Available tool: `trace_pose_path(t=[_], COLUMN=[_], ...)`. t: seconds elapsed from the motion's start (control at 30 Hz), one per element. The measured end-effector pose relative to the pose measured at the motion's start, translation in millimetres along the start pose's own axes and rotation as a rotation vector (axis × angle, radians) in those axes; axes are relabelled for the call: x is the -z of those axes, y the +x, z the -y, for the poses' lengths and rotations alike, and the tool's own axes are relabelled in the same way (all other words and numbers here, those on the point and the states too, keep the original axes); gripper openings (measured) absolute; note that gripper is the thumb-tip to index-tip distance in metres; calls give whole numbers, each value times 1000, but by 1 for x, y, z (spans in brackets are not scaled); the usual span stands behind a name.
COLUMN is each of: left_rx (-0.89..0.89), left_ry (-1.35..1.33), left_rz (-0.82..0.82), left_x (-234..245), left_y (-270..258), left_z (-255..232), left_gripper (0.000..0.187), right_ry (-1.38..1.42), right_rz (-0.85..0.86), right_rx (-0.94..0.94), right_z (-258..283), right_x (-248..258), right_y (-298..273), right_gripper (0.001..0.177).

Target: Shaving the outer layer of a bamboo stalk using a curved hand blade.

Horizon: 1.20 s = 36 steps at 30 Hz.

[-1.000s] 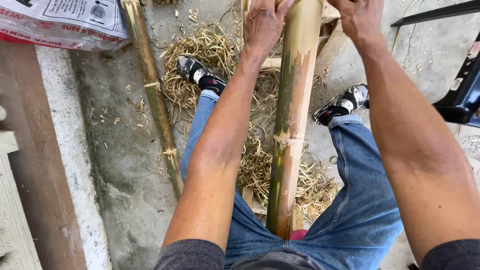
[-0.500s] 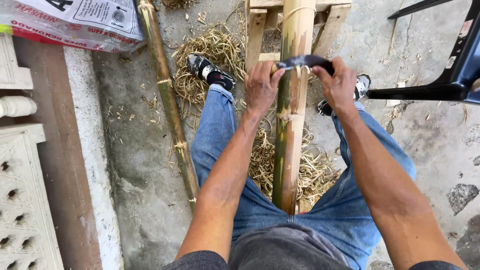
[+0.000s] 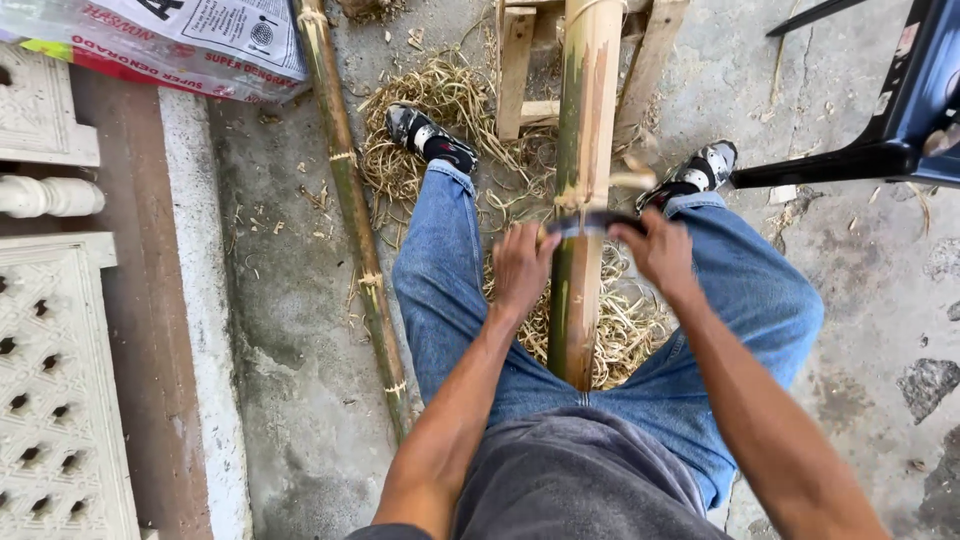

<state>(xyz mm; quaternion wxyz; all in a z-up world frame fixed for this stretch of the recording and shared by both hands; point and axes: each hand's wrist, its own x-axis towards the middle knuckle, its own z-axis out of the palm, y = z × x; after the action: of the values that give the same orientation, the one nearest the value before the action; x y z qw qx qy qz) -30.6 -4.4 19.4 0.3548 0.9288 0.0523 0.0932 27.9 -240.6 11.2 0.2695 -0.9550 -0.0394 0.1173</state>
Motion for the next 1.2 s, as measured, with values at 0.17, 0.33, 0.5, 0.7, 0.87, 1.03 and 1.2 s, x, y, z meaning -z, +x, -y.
trace_pose_path(t=[0.17,0.33,0.5,0.7,0.87,1.03,1.2], left_rx=[32,90,-17,-96,-209,-156,-74], left_ry=[-42,-69,-106,65,149,179,165], left_rz=[224,340,212,103,-126,-90,25], left_x=[44,41,-22,-74,-109,-98,-75], left_y=[-77,-42,70,261,340,304,232], left_z=[1,7,40,53,65,57,42], left_gripper=[38,33,30,34,39,39,39], right_ry=[51,119,147,226,143,222,266], right_rz=[180,413,182,-28,-315,-219,-160], right_rx=[-61,-114,7,264,493,184,8], right_z=[-19,-5,3,-5,11,20,20], right_x=[-32,-18,2,24,41,32,22], right_y=[-101,-61,76,259,323,286,216], right_gripper=[52,46,39,33,26,28,32])
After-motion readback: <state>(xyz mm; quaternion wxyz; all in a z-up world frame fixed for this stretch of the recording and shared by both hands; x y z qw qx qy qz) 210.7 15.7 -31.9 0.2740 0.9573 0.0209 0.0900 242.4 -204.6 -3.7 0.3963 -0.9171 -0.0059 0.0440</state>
